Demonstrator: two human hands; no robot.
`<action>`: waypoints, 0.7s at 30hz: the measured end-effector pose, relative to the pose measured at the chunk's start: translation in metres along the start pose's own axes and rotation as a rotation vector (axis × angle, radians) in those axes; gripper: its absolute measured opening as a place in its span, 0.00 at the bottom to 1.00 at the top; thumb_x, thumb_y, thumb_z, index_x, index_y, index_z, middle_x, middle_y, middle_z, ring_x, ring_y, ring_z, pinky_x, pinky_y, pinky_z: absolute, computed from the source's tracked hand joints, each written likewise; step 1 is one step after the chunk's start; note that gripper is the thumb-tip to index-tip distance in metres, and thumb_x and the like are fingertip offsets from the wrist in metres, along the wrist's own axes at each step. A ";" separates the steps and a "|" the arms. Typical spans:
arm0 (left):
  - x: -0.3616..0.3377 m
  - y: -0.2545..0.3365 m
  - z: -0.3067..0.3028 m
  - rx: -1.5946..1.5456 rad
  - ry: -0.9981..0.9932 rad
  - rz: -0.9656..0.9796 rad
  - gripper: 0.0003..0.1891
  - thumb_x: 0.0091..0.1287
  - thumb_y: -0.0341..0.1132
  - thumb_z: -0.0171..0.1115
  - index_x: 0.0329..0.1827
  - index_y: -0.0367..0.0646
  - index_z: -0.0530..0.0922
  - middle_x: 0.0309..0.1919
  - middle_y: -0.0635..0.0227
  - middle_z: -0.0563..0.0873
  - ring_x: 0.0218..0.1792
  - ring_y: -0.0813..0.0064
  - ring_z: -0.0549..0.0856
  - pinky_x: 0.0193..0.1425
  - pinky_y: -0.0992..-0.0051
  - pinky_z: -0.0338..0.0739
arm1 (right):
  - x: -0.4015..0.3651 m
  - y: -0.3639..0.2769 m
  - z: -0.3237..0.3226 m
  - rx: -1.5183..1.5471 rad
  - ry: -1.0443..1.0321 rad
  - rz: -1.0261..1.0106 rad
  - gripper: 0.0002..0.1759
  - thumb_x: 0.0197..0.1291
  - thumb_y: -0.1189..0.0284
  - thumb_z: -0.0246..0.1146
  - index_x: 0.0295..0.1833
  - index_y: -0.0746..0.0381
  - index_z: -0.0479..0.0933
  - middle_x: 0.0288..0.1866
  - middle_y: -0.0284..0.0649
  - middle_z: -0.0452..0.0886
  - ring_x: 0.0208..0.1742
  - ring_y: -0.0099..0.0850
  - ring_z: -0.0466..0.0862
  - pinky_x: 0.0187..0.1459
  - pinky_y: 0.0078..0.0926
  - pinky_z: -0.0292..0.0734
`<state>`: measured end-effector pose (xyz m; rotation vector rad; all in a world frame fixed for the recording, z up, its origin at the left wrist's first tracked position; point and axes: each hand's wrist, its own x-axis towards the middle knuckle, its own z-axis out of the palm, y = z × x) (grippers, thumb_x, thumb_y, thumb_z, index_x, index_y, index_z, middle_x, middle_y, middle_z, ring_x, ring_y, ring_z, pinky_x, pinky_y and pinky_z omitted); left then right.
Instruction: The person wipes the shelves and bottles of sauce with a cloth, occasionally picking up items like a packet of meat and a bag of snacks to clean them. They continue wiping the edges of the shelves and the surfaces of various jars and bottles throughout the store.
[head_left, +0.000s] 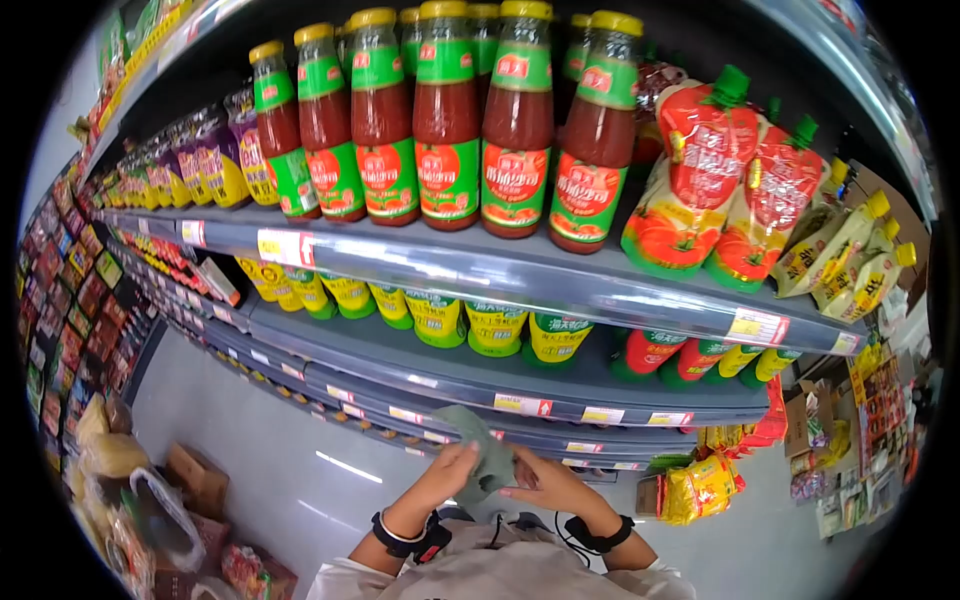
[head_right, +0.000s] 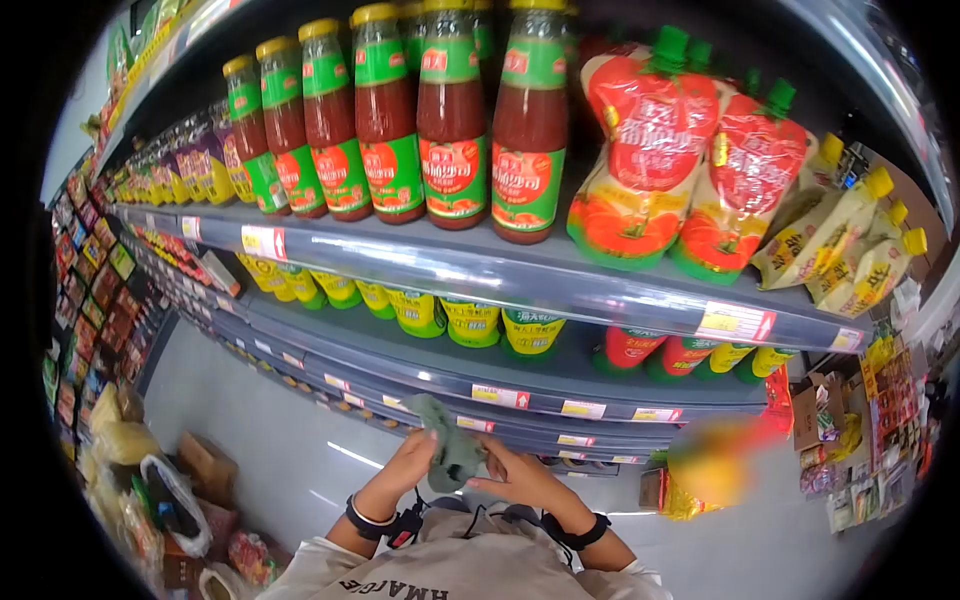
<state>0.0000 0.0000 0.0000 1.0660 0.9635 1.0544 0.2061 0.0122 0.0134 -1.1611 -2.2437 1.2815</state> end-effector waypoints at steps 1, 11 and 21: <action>-0.005 0.005 0.010 0.056 -0.093 -0.030 0.18 0.74 0.45 0.45 0.48 0.39 0.76 0.37 0.70 0.80 0.40 0.84 0.75 0.45 0.81 0.71 | -0.010 0.007 0.006 0.188 -0.018 0.112 0.37 0.55 0.75 0.64 0.71 0.55 0.57 0.45 0.42 0.78 0.40 0.24 0.80 0.37 0.16 0.72; 0.036 -0.048 0.059 -0.130 -0.221 -0.108 0.15 0.72 0.38 0.51 0.53 0.37 0.75 0.46 0.74 0.78 0.48 0.84 0.73 0.54 0.77 0.69 | -0.005 0.083 -0.007 -0.195 0.974 -0.059 0.33 0.44 0.81 0.60 0.62 0.65 0.66 0.53 0.48 0.74 0.59 0.42 0.73 0.66 0.41 0.58; 0.016 -0.050 0.030 0.369 0.006 0.104 0.13 0.64 0.31 0.58 0.49 0.37 0.76 0.40 0.54 0.81 0.41 0.58 0.81 0.47 0.67 0.73 | 0.083 0.043 0.008 -0.597 0.636 -0.259 0.37 0.38 0.73 0.68 0.61 0.63 0.69 0.52 0.49 0.74 0.57 0.47 0.71 0.66 0.46 0.54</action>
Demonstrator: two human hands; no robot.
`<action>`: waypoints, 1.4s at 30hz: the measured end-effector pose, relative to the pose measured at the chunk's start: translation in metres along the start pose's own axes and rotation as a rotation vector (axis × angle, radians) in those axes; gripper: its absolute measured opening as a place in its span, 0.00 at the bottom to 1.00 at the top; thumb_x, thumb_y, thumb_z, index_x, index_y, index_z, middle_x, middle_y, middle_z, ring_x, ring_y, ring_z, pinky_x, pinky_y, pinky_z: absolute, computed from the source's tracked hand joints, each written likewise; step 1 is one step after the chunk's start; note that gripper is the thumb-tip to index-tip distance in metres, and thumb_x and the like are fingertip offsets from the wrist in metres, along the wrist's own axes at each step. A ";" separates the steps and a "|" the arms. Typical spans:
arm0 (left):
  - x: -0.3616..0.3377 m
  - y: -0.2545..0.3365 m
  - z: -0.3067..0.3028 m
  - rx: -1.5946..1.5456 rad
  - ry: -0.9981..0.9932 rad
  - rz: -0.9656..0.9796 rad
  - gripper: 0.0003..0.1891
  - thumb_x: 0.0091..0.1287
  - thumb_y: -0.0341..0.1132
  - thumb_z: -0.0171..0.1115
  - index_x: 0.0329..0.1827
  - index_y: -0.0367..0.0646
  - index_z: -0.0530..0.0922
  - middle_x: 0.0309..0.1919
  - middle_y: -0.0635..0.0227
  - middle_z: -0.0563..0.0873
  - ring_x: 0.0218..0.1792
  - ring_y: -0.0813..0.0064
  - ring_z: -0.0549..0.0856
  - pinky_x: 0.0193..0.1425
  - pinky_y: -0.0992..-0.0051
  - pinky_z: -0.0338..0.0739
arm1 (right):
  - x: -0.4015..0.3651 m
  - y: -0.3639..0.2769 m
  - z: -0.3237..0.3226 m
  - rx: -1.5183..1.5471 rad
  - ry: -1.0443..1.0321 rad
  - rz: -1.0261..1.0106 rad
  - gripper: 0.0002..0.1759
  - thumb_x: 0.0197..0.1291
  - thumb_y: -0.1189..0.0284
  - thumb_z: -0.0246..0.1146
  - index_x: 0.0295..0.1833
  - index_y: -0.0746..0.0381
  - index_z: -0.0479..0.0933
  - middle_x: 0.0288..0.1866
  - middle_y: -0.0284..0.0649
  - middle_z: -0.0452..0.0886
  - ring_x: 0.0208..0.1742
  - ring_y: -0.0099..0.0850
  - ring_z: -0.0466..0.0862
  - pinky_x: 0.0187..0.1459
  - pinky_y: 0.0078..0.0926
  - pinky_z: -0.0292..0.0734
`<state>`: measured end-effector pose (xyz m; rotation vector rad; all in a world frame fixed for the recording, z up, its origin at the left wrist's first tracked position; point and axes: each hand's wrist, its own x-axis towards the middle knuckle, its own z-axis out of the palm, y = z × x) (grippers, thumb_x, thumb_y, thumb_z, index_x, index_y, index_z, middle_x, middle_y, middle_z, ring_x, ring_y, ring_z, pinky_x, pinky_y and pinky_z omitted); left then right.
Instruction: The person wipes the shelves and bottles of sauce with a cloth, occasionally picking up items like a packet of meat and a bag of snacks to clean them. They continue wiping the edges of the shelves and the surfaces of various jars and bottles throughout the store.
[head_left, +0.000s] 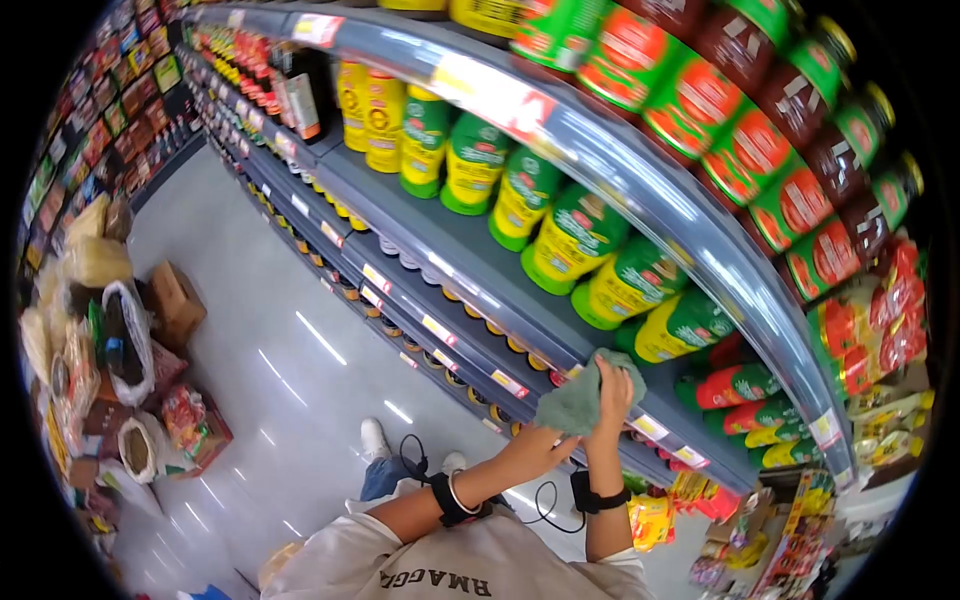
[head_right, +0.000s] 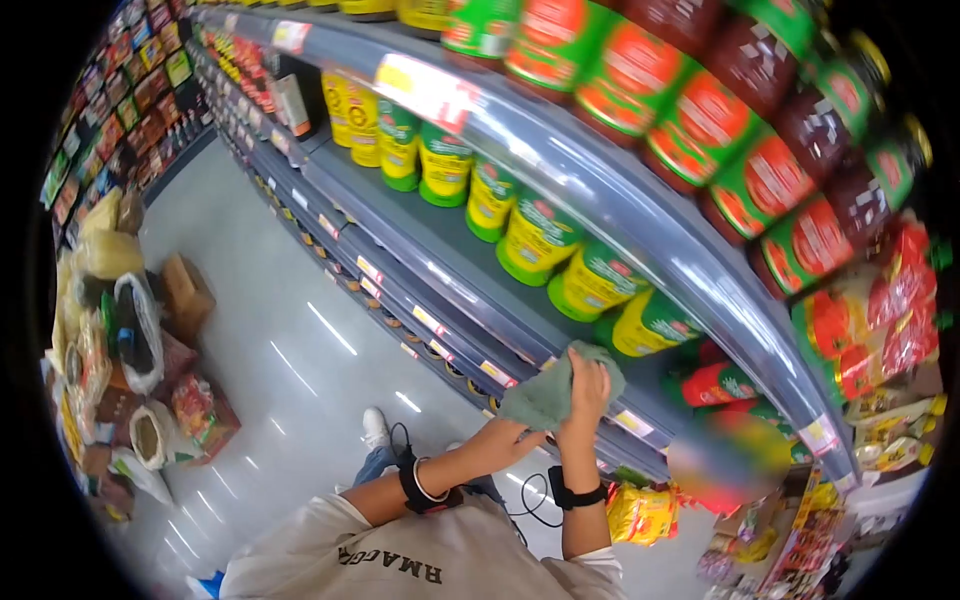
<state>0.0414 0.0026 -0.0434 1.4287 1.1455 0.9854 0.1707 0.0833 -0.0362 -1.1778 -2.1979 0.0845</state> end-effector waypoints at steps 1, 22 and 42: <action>0.001 0.002 -0.013 0.091 -0.028 -0.080 0.12 0.64 0.32 0.57 0.48 0.36 0.76 0.35 0.53 0.82 0.37 0.55 0.82 0.43 0.65 0.75 | 0.011 0.000 0.012 -0.013 -0.029 -0.017 0.37 0.39 0.74 0.68 0.61 0.63 0.69 0.52 0.49 0.74 0.56 0.47 0.72 0.66 0.45 0.54; -0.042 -0.090 -0.263 0.159 0.698 0.327 0.19 0.68 0.31 0.48 0.62 0.38 0.66 0.52 0.45 0.75 0.52 0.43 0.74 0.57 0.61 0.70 | 0.183 -0.197 0.199 0.107 -0.138 -0.298 0.41 0.37 0.84 0.65 0.64 0.62 0.65 0.51 0.53 0.75 0.57 0.52 0.71 0.67 0.46 0.55; -0.063 -0.112 -0.408 0.186 0.313 0.081 0.16 0.68 0.37 0.48 0.54 0.36 0.71 0.45 0.44 0.78 0.47 0.46 0.77 0.51 0.59 0.72 | 0.212 -0.243 0.311 -0.121 0.237 -0.422 0.31 0.39 0.68 0.68 0.54 0.62 0.69 0.44 0.50 0.70 0.57 0.51 0.67 0.66 0.49 0.54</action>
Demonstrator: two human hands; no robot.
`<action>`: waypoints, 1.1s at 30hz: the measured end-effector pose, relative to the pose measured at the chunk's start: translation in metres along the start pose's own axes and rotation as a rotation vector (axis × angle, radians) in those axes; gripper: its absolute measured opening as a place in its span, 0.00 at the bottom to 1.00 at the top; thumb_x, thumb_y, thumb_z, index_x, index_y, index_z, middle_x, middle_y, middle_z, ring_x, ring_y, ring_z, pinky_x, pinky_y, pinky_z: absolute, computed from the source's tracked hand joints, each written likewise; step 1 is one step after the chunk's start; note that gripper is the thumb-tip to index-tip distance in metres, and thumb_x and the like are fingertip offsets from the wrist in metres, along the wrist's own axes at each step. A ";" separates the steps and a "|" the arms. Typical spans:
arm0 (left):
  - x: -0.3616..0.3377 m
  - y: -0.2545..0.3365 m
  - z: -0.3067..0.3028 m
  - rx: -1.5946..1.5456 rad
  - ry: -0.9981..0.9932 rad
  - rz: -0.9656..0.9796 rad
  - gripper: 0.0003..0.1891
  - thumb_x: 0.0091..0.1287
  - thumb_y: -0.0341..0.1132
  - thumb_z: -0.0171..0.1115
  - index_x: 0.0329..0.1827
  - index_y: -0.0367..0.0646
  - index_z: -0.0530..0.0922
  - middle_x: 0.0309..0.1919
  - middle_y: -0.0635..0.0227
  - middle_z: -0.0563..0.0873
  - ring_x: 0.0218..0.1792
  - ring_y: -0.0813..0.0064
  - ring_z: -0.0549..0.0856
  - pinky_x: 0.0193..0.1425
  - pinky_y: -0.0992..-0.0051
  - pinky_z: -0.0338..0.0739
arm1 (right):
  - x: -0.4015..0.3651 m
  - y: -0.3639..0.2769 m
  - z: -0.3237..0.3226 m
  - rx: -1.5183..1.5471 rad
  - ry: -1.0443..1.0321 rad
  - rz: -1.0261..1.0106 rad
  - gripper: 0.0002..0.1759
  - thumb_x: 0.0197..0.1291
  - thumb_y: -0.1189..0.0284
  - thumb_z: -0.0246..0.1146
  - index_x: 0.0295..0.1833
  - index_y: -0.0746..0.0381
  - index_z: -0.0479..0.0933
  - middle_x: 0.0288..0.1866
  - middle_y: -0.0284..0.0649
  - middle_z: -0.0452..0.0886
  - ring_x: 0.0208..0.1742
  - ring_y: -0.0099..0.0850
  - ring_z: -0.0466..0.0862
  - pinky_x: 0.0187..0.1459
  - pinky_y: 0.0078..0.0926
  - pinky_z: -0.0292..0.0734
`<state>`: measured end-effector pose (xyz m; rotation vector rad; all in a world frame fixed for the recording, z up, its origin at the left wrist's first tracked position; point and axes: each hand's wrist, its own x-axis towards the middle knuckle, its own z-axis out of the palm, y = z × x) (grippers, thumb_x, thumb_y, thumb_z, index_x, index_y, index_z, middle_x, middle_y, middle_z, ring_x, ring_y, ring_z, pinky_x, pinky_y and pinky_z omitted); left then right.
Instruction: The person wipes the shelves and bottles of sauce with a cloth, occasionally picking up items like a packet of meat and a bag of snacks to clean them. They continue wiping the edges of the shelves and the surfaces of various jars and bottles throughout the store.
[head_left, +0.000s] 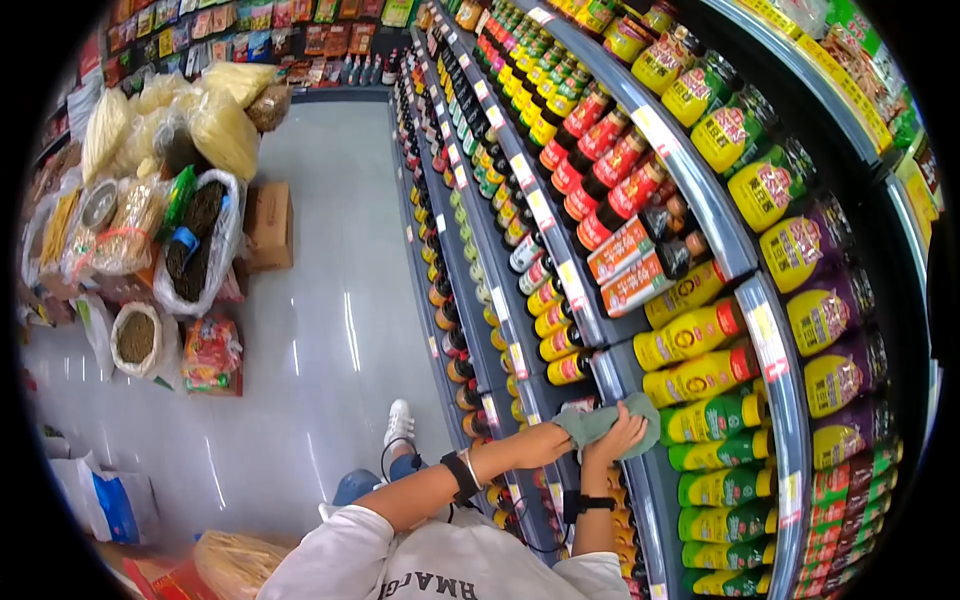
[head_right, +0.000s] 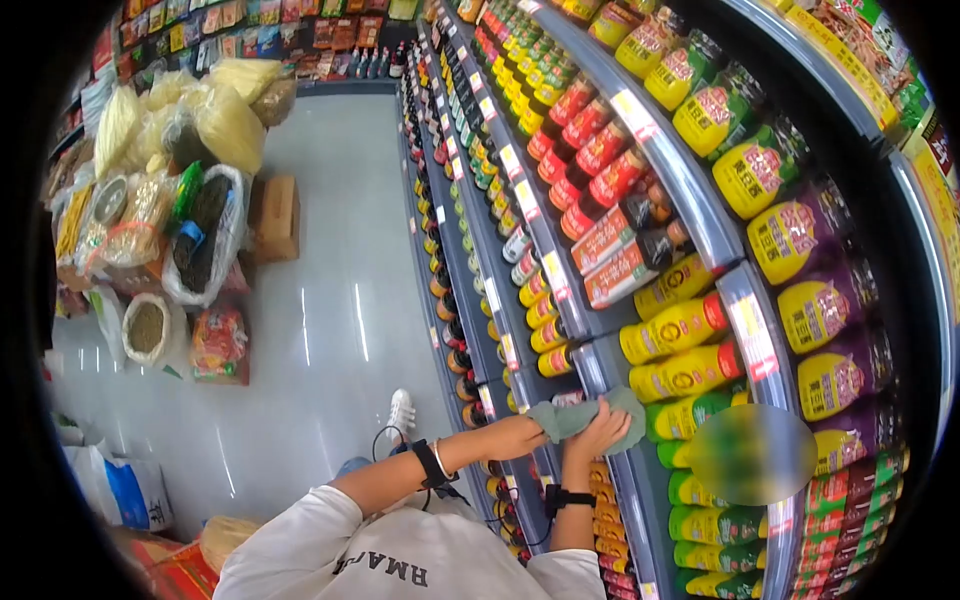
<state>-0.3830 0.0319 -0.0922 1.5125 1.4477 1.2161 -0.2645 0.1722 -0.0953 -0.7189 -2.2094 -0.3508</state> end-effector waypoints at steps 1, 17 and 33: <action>0.003 -0.005 -0.014 0.016 0.056 0.076 0.16 0.68 0.39 0.48 0.51 0.36 0.73 0.42 0.44 0.80 0.43 0.46 0.79 0.48 0.59 0.74 | -0.002 -0.003 0.010 0.023 -0.094 -0.011 0.29 0.44 0.67 0.66 0.55 0.60 0.69 0.48 0.51 0.70 0.59 0.51 0.67 0.67 0.48 0.54; 0.049 -0.078 -0.221 0.126 0.340 -0.083 0.14 0.66 0.35 0.52 0.50 0.36 0.73 0.41 0.45 0.80 0.43 0.46 0.79 0.46 0.60 0.75 | 0.131 -0.150 0.188 0.456 -0.482 0.086 0.46 0.44 0.69 0.66 0.72 0.54 0.54 0.61 0.55 0.67 0.66 0.55 0.62 0.67 0.50 0.53; 0.146 -0.174 -0.445 0.302 0.391 -0.063 0.25 0.56 0.30 0.57 0.58 0.34 0.67 0.53 0.42 0.73 0.53 0.42 0.73 0.58 0.60 0.69 | 0.291 -0.257 0.384 0.528 -0.345 0.069 0.35 0.59 0.64 0.56 0.72 0.58 0.56 0.70 0.54 0.60 0.71 0.54 0.56 0.71 0.45 0.49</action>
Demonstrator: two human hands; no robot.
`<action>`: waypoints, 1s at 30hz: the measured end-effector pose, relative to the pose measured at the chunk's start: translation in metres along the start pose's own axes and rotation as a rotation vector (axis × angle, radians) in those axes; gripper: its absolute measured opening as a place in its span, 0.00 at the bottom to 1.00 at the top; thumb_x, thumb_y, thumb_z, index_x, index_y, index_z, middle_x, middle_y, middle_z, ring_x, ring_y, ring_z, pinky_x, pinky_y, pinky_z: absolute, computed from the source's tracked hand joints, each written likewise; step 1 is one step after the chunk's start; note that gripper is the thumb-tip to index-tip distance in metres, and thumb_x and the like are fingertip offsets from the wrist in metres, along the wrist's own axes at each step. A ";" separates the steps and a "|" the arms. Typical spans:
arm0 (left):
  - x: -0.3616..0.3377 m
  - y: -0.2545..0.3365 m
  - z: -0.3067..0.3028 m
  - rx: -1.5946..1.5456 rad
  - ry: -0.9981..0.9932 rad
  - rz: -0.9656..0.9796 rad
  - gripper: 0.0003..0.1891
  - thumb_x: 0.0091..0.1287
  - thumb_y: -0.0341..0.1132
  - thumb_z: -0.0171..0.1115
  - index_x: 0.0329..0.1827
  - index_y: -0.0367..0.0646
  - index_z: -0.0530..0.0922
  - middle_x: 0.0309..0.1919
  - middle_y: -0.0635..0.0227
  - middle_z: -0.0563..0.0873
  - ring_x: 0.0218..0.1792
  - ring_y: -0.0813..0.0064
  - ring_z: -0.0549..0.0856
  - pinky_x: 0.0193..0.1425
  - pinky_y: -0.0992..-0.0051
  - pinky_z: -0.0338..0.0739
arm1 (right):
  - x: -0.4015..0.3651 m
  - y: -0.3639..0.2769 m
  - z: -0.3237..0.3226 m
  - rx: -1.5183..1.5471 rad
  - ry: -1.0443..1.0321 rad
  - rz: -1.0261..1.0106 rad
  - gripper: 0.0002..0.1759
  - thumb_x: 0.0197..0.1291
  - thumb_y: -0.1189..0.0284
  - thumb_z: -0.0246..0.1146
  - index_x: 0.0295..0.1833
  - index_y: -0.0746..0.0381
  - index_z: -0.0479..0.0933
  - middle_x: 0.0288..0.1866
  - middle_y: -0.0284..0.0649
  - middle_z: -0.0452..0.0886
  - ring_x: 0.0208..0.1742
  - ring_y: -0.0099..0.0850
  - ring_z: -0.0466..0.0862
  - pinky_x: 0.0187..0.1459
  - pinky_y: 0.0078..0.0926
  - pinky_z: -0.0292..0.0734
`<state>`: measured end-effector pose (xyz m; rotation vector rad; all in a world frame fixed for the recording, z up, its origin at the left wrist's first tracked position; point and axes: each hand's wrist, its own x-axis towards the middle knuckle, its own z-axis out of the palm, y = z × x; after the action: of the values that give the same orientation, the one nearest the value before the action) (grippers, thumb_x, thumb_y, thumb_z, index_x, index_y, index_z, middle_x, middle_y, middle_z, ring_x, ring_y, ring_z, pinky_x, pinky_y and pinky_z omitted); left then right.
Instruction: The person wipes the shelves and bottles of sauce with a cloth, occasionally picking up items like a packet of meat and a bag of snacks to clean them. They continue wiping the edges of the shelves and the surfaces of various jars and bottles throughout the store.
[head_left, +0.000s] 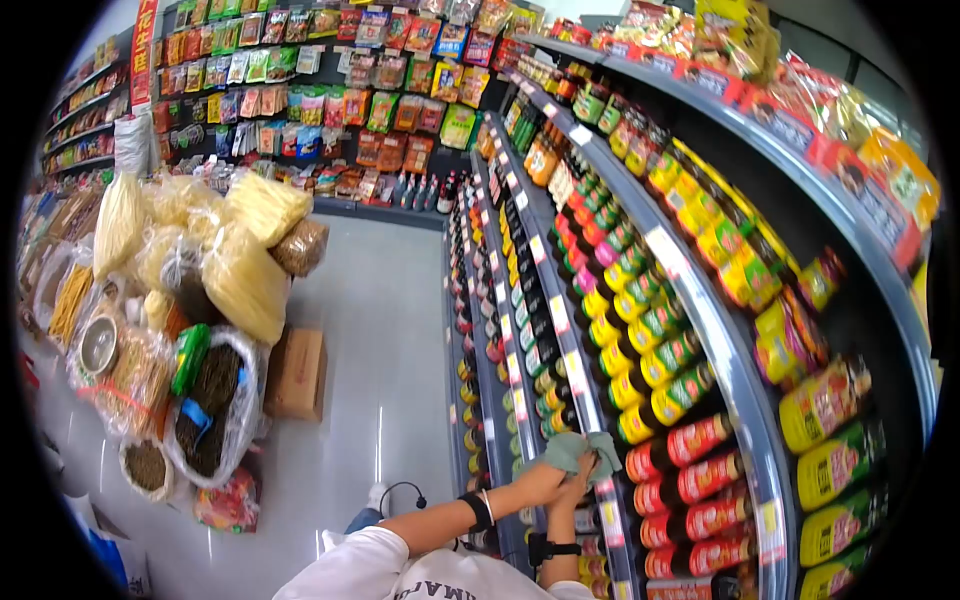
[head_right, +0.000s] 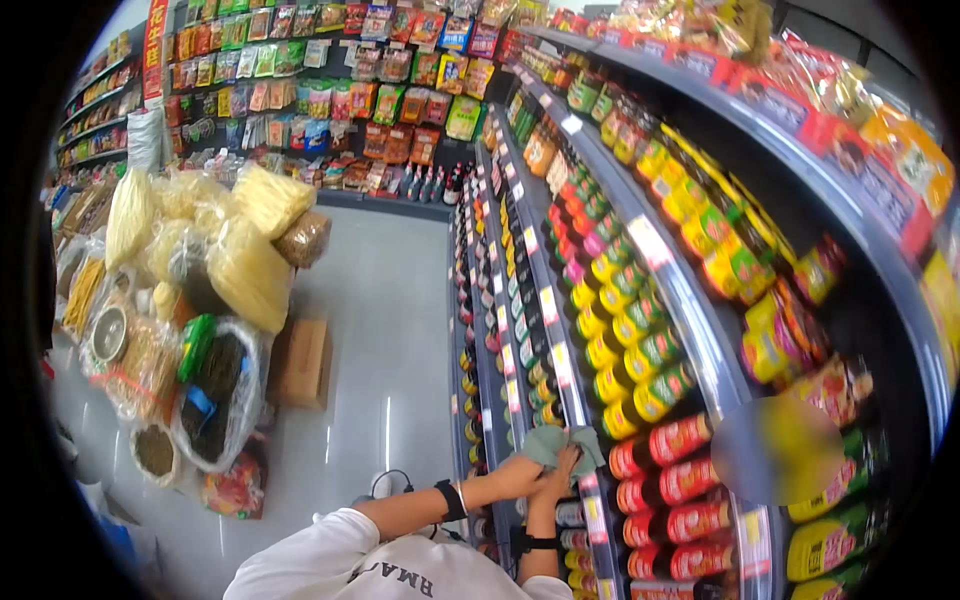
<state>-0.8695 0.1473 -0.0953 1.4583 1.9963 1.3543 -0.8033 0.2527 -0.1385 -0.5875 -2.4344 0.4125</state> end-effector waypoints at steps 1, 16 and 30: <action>0.015 -0.013 -0.008 0.005 0.010 0.011 0.25 0.56 0.30 0.57 0.58 0.34 0.67 0.53 0.42 0.73 0.53 0.42 0.73 0.58 0.60 0.69 | 0.018 -0.004 0.007 -0.065 -0.035 -0.029 0.35 0.59 0.64 0.56 0.72 0.60 0.56 0.70 0.54 0.59 0.72 0.54 0.56 0.71 0.45 0.49; 0.157 -0.167 -0.128 0.105 -0.303 -0.124 0.28 0.52 0.28 0.57 0.60 0.38 0.67 0.47 0.45 0.78 0.47 0.44 0.77 0.49 0.58 0.74 | 0.185 -0.085 0.088 0.077 -0.124 0.150 0.50 0.49 0.73 0.67 0.74 0.63 0.44 0.70 0.58 0.58 0.71 0.57 0.55 0.68 0.46 0.53; 0.311 -0.288 -0.297 0.129 -0.050 -0.011 0.23 0.50 0.27 0.56 0.53 0.35 0.71 0.39 0.44 0.80 0.40 0.43 0.80 0.43 0.56 0.75 | 0.402 -0.117 0.235 0.162 -0.079 0.080 0.49 0.49 0.73 0.66 0.74 0.62 0.45 0.68 0.58 0.61 0.69 0.55 0.60 0.65 0.44 0.59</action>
<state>-1.3743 0.2600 -0.1041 1.5186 2.0908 1.1924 -1.2761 0.3163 -0.0807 -0.6098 -2.4282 0.6715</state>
